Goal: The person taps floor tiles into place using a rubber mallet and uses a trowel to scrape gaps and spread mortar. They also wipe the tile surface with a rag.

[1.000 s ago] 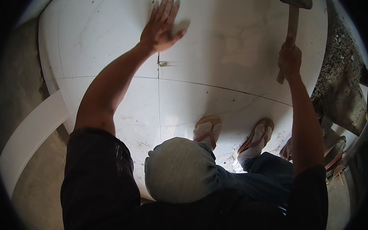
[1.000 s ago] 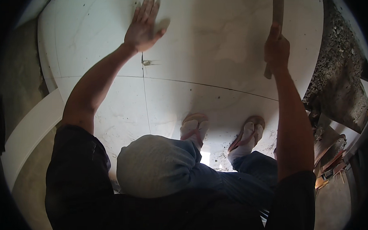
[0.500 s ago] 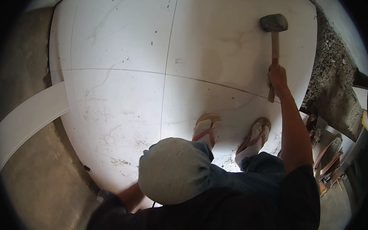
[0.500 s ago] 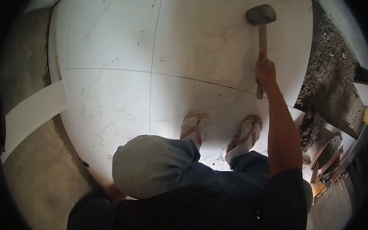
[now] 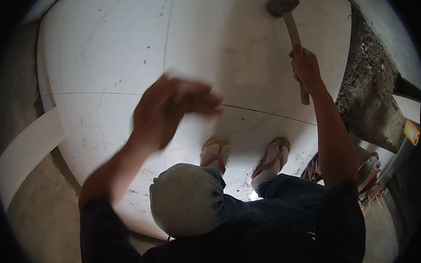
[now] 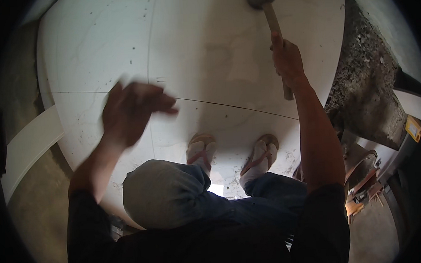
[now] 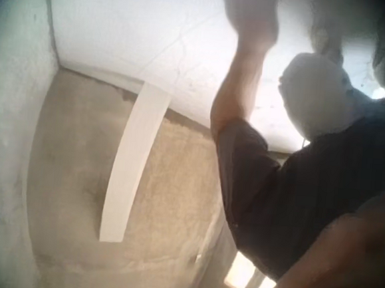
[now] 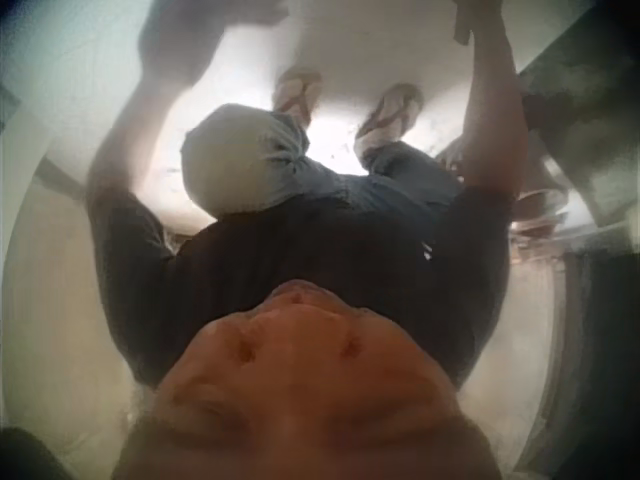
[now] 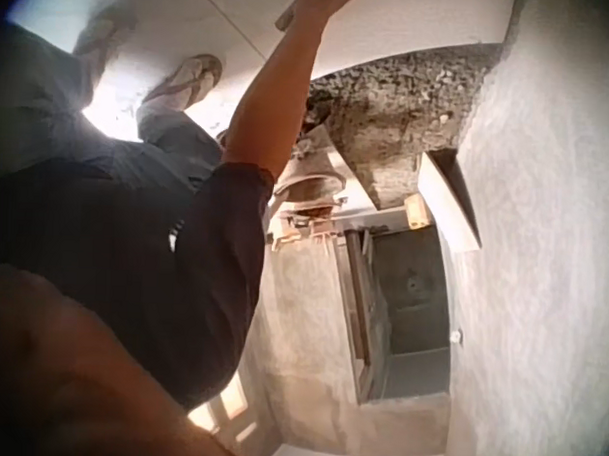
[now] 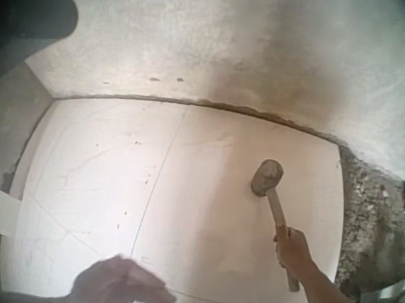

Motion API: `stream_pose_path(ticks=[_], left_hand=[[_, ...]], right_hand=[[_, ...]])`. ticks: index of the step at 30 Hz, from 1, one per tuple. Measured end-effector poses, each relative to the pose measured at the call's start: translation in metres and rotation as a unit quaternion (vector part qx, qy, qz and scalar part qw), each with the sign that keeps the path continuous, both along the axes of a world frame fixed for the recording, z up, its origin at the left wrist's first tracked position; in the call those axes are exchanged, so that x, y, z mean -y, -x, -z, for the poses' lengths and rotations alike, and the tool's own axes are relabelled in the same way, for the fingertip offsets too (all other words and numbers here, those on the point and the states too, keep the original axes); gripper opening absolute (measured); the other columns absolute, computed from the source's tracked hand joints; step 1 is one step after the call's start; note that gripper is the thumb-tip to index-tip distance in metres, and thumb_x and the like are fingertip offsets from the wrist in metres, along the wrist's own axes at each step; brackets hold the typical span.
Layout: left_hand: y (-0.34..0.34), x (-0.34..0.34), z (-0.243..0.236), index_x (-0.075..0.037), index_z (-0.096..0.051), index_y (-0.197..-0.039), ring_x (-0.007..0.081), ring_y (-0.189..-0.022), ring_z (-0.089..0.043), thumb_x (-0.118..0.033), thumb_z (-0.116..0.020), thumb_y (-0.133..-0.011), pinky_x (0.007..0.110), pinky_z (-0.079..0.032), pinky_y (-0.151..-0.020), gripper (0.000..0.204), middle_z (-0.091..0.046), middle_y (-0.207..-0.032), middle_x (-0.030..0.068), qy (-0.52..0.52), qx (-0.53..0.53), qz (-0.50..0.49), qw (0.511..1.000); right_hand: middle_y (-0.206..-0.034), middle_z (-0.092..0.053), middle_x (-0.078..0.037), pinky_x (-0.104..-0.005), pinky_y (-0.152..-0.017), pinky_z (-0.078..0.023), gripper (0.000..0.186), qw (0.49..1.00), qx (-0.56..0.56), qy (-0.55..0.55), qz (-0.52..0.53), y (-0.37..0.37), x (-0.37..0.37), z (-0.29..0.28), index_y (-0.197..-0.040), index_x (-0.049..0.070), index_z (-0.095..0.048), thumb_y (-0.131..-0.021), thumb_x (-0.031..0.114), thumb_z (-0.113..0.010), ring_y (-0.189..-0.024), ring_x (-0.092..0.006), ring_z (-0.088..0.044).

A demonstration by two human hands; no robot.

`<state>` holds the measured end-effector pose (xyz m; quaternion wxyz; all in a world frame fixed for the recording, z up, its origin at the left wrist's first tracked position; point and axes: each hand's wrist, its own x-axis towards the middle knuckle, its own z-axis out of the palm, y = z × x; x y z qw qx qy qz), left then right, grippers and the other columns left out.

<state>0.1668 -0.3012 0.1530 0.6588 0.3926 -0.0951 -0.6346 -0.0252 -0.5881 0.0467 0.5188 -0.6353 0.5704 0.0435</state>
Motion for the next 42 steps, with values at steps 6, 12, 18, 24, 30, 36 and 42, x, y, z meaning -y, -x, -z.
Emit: stream_pose_path(ticks=[6, 12, 18, 24, 30, 36, 42], left_hand=[[0.062, 0.101, 0.175, -0.011, -0.038, -0.143, 0.0326, -0.14, -0.028, -0.038, -0.048, -0.095, 0.049, -0.022, -0.114, 0.057, -0.033, -0.15, 0.0144, -0.093, 0.831, 0.171, 0.521], [0.079, 0.11, 0.187, -0.017, -0.02, -0.151, 0.0335, -0.145, -0.008, -0.055, -0.05, -0.086, 0.067, -0.005, -0.11, 0.081, -0.014, -0.158, 0.009, -0.144, 0.812, 0.245, 0.51], [0.077, 0.109, 0.187, -0.021, -0.023, -0.15, 0.0332, -0.145, -0.01, -0.053, -0.051, -0.085, 0.07, -0.006, -0.106, 0.078, -0.015, -0.158, 0.0077, -0.171, 0.811, 0.245, 0.503], [0.079, 0.113, 0.184, -0.021, -0.025, -0.149, 0.0327, -0.145, -0.012, -0.05, -0.054, -0.085, 0.07, -0.004, -0.107, 0.077, -0.017, -0.157, 0.0082, -0.165, 0.809, 0.239, 0.511], [0.074, 0.105, 0.213, -0.021, -0.023, -0.151, 0.0291, -0.147, -0.004, -0.048, -0.047, -0.09, 0.062, 0.001, -0.112, 0.071, -0.009, -0.159, 0.0074, -0.194, 0.816, 0.174, 0.515], [0.062, 0.125, 0.204, -0.015, -0.015, -0.153, 0.035, -0.147, 0.001, -0.057, -0.041, -0.09, 0.061, 0.005, -0.112, 0.08, -0.002, -0.158, 0.0197, -0.499, 0.693, -0.086, 0.513], [0.04, 0.134, 0.191, -0.019, -0.011, -0.153, 0.0385, -0.146, 0.006, -0.073, -0.029, -0.085, 0.063, 0.005, -0.111, 0.089, -0.001, -0.157, 0.0225, -0.689, 0.501, -0.155, 0.5]], right_hand=[[-0.063, -0.059, -0.015, -0.0417, -0.056, -0.047, 0.048, 0.959, -0.005, 0.265, -0.099, 0.029, -0.016, 0.008, -0.088, 0.001, -0.057, -0.096, 0.048, -0.048, -0.056, -0.031, -0.06], [-0.062, -0.058, -0.018, -0.0429, -0.057, -0.047, 0.038, 0.977, -0.055, 0.18, -0.103, 0.055, -0.021, -0.002, -0.088, 0.001, -0.056, -0.095, 0.038, -0.054, -0.059, -0.036, -0.061], [-0.063, -0.057, -0.015, -0.0394, -0.056, -0.046, 0.05, 0.983, 0.004, 0.174, -0.064, 0.05, -0.006, -0.01, -0.079, 0.001, -0.051, -0.096, 0.048, -0.048, -0.057, -0.0295, -0.059], [-0.078, -0.064, -0.026, -0.0498, -0.071, -0.049, 0.061, 0.977, -0.105, 0.11, -0.152, 0.061, 0.032, 0.011, -0.09, -0.003, -0.059, -0.096, 0.055, -0.041, -0.078, -0.0467, -0.062], [-0.078, -0.065, -0.025, -0.0475, -0.074, -0.05, 0.069, 0.972, -0.155, 0.079, -0.159, 0.041, 0.076, -0.019, -0.092, -0.005, -0.062, -0.095, 0.059, -0.037, -0.078, -0.0441, -0.063], [-0.081, -0.065, -0.028, -0.047, -0.076, -0.052, 0.072, 0.959, -0.184, 0.099, -0.193, 0.053, 0.089, -0.018, -0.094, -0.008, -0.063, -0.095, 0.059, -0.038, -0.083, -0.0448, -0.064], [-0.09, -0.065, -0.029, -0.0469, -0.079, -0.052, 0.065, 0.952, -0.214, 0.075, -0.204, 0.046, 0.094, -0.026, -0.098, -0.006, -0.064, -0.097, 0.054, -0.038, -0.089, -0.0432, -0.064]])
